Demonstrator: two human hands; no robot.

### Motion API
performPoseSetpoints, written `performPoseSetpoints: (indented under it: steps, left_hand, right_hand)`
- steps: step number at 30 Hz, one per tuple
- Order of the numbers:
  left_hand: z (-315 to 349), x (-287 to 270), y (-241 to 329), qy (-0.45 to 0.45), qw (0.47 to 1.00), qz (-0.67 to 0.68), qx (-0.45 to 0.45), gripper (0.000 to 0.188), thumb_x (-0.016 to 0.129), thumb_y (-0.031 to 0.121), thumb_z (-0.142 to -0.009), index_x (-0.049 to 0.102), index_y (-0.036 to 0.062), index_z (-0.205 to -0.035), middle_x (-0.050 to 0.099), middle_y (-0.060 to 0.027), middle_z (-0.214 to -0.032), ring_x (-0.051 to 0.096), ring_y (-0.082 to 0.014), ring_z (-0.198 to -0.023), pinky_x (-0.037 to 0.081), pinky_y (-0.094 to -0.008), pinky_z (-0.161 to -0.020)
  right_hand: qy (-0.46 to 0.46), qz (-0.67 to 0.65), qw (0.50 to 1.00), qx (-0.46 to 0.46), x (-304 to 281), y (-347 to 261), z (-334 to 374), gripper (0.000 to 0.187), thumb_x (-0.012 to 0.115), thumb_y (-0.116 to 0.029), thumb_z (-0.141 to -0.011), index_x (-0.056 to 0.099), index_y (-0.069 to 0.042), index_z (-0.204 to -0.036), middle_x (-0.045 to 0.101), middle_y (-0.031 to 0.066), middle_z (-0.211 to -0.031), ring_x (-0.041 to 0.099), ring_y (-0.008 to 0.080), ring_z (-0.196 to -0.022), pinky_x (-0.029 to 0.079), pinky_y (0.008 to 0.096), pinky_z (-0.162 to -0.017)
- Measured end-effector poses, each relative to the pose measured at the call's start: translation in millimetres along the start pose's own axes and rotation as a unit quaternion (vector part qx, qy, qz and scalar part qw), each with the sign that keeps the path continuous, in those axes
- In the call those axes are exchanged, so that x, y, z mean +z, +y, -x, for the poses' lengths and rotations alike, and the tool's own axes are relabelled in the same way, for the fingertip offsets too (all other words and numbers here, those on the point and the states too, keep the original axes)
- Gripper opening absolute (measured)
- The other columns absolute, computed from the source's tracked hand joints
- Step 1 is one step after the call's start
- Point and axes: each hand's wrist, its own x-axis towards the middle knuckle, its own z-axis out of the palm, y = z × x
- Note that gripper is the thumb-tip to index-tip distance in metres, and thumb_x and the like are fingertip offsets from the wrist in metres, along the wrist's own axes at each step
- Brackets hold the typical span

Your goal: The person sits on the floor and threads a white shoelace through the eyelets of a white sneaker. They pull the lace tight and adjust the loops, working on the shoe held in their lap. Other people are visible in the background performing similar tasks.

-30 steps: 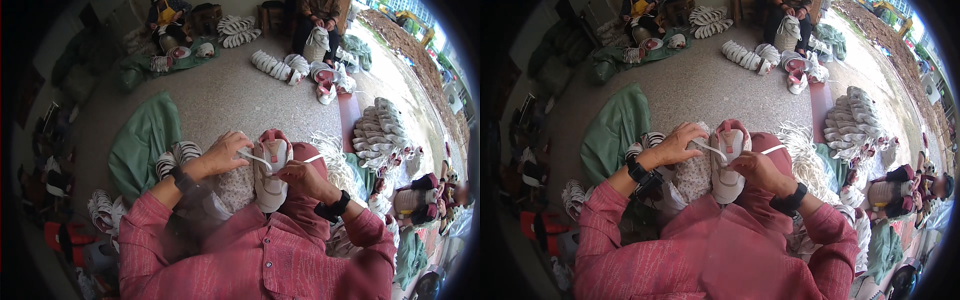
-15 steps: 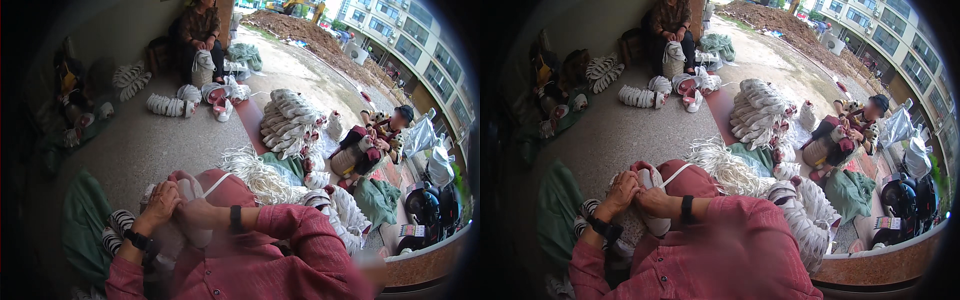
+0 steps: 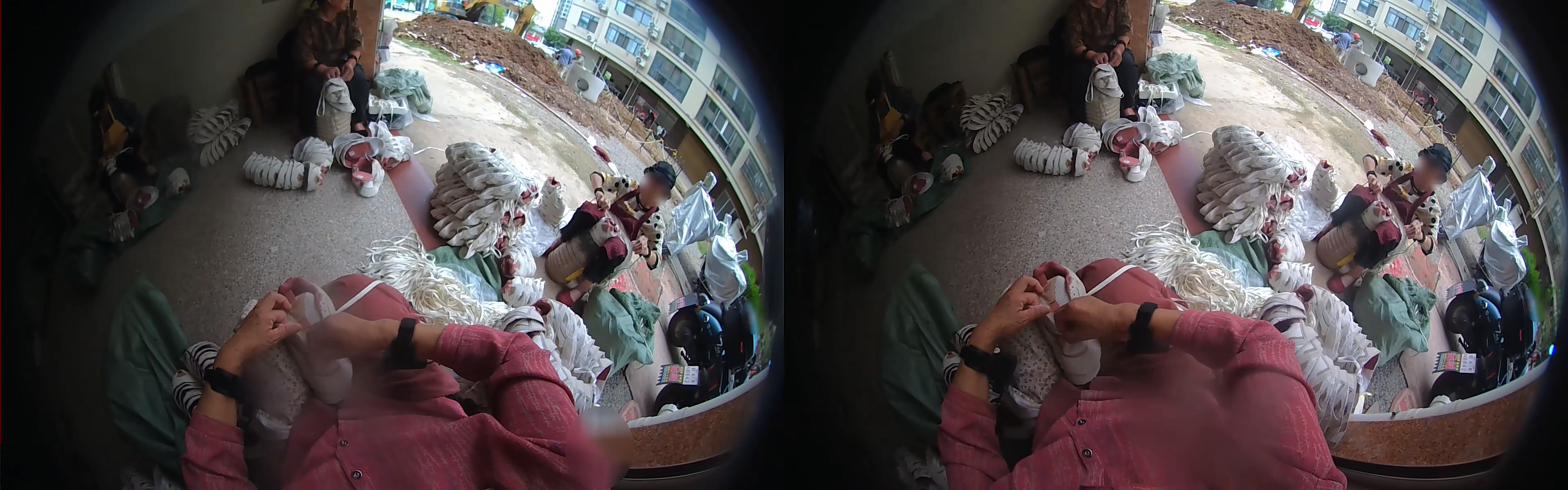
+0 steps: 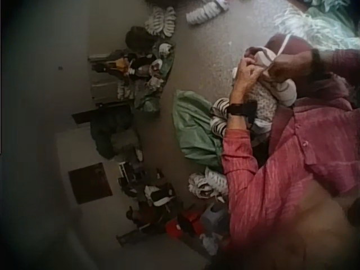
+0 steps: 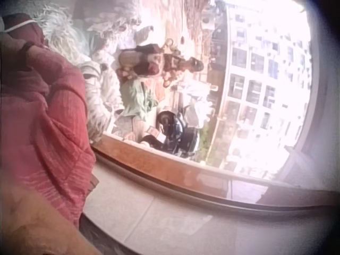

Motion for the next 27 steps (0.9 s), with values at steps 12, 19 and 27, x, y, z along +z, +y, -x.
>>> performPoseSetpoints:
  steps: [12,19,27]
  left_hand:
    - [-6,-26,-11,-0.109,0.965,0.186,-0.148,0.043,0.072,0.012,-0.086,0.05,0.0046,-0.122,0.06,0.0053,-0.085,0.055,-0.0037,-0.079,0.044,-0.0223,-0.08]
    - [-12,-21,-10,-0.126,0.965,0.171,-0.15,0.046,0.076,0.014,-0.084,0.05,0.0046,-0.12,0.061,0.002,-0.091,0.056,-0.0054,-0.083,0.045,-0.0237,-0.081]
    - [-11,-21,-9,-0.118,0.979,0.11,-0.122,0.024,0.078,0.024,-0.083,0.065,0.0036,-0.082,0.051,-0.0047,-0.122,0.055,-0.0114,-0.103,0.046,-0.0293,-0.089]
  right_hand:
    - [0.044,0.178,0.978,0.1,24,-39,-24,0.019,0.062,-0.015,-0.082,0.068,0.003,-0.088,0.065,0.022,-0.096,0.069,0.0303,-0.068,0.054,0.0394,-0.054]
    - [-0.027,0.213,0.961,0.172,32,-50,-34,0.014,0.064,-0.015,-0.079,0.066,-0.002,-0.083,0.065,0.0201,-0.082,0.066,0.0333,-0.059,0.051,0.0433,-0.051]
    - [-0.087,-0.023,0.995,0.044,-14,-34,1,0.009,0.07,-0.014,-0.086,0.068,-0.007,-0.082,0.061,0.0094,-0.094,0.065,0.0239,-0.083,0.053,0.0376,-0.069]
